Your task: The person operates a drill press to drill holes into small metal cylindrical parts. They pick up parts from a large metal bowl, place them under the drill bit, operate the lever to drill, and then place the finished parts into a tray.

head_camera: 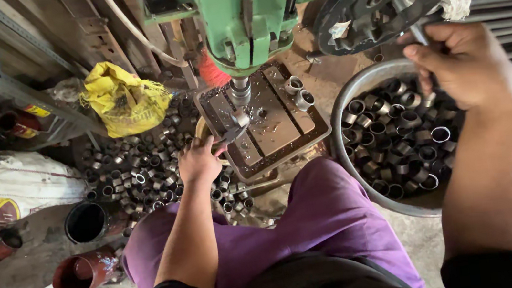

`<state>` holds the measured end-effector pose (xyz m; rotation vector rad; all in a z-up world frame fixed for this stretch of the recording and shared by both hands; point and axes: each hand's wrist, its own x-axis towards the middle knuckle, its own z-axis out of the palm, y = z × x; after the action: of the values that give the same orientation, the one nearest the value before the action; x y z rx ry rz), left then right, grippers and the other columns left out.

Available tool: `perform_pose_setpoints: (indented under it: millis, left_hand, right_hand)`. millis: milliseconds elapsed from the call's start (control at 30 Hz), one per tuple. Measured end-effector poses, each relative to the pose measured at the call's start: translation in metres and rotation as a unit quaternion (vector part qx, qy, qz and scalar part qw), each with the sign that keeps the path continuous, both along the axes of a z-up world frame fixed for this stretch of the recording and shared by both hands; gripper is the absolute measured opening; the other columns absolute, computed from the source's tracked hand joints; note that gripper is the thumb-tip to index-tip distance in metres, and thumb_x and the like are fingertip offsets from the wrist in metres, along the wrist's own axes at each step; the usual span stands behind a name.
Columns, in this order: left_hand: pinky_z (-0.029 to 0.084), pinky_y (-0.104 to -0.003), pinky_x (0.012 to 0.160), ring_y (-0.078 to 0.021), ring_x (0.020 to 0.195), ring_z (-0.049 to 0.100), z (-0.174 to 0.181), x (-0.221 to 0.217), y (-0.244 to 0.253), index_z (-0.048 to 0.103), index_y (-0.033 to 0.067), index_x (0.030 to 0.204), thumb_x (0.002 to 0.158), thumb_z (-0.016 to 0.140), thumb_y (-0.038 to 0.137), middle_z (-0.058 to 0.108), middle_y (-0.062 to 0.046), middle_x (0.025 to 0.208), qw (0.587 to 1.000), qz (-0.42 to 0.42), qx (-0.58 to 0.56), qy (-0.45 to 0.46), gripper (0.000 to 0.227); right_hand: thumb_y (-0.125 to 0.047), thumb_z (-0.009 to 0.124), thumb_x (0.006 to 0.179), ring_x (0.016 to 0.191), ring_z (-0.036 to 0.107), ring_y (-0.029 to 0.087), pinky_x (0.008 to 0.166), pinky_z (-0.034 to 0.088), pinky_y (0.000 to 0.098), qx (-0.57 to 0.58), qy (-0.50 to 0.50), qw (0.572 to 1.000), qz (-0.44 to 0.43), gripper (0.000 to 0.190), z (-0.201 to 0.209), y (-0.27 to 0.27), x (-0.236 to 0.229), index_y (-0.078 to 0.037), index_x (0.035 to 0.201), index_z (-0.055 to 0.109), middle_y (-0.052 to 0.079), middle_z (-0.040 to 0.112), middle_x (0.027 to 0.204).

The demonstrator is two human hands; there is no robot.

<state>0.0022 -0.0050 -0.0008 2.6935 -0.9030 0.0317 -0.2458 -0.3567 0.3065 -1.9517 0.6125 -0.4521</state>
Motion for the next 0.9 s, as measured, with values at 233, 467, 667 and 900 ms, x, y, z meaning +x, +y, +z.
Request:
perform_pose_setpoints:
  millis: [233,467,667,900]
  left_hand:
    - [0.051,-0.048,0.09,-0.0314,0.103,0.068,0.0,-0.001,0.001,0.071,0.0219,0.111,0.094,0.066,0.054,0.071,-0.008,0.107,1.0,-0.001,0.009,0.013,0.037]
    - [0.05,-0.051,0.089,-0.0311,0.101,0.068,-0.001,0.002,-0.002,0.07,0.0203,0.117,0.093,0.063,0.056,0.07,-0.01,0.107,0.999,0.001,0.035,0.029,0.043]
    - [0.05,-0.05,0.089,-0.0321,0.104,0.068,0.003,-0.002,0.0,0.071,0.0214,0.111,0.092,0.064,0.054,0.07,-0.008,0.107,1.0,0.005,0.02,0.014,0.038]
    - [0.051,-0.05,0.087,-0.0334,0.1,0.069,-0.001,-0.002,0.0,0.071,0.0203,0.11,0.09,0.068,0.051,0.07,-0.01,0.106,1.0,0.004,-0.002,-0.012,0.037]
  right_hand:
    - [-0.004,0.066,0.103,0.055,0.053,0.008,0.049,0.043,0.0251,0.008,-0.014,0.999,-0.049,0.015,-0.032,0.007,0.013,0.001,0.116,0.072,0.003,0.061,0.072]
    - [-0.006,0.066,0.105,0.052,0.053,0.008,0.044,0.043,0.0246,-0.046,-0.017,0.999,-0.009,0.011,-0.02,-0.002,0.0,0.0,0.113,0.072,0.003,0.065,0.073]
    - [-0.003,0.069,0.103,0.054,0.053,0.005,0.047,0.042,0.0222,-0.017,-0.103,0.994,-0.034,0.012,-0.063,0.001,0.018,0.004,0.112,0.071,0.001,0.064,0.075]
    - [0.0,0.067,0.104,0.057,0.053,0.004,0.051,0.041,0.0207,-0.012,-0.154,0.988,-0.015,0.011,-0.081,-0.008,0.017,0.004,0.113,0.071,-0.001,0.06,0.072]
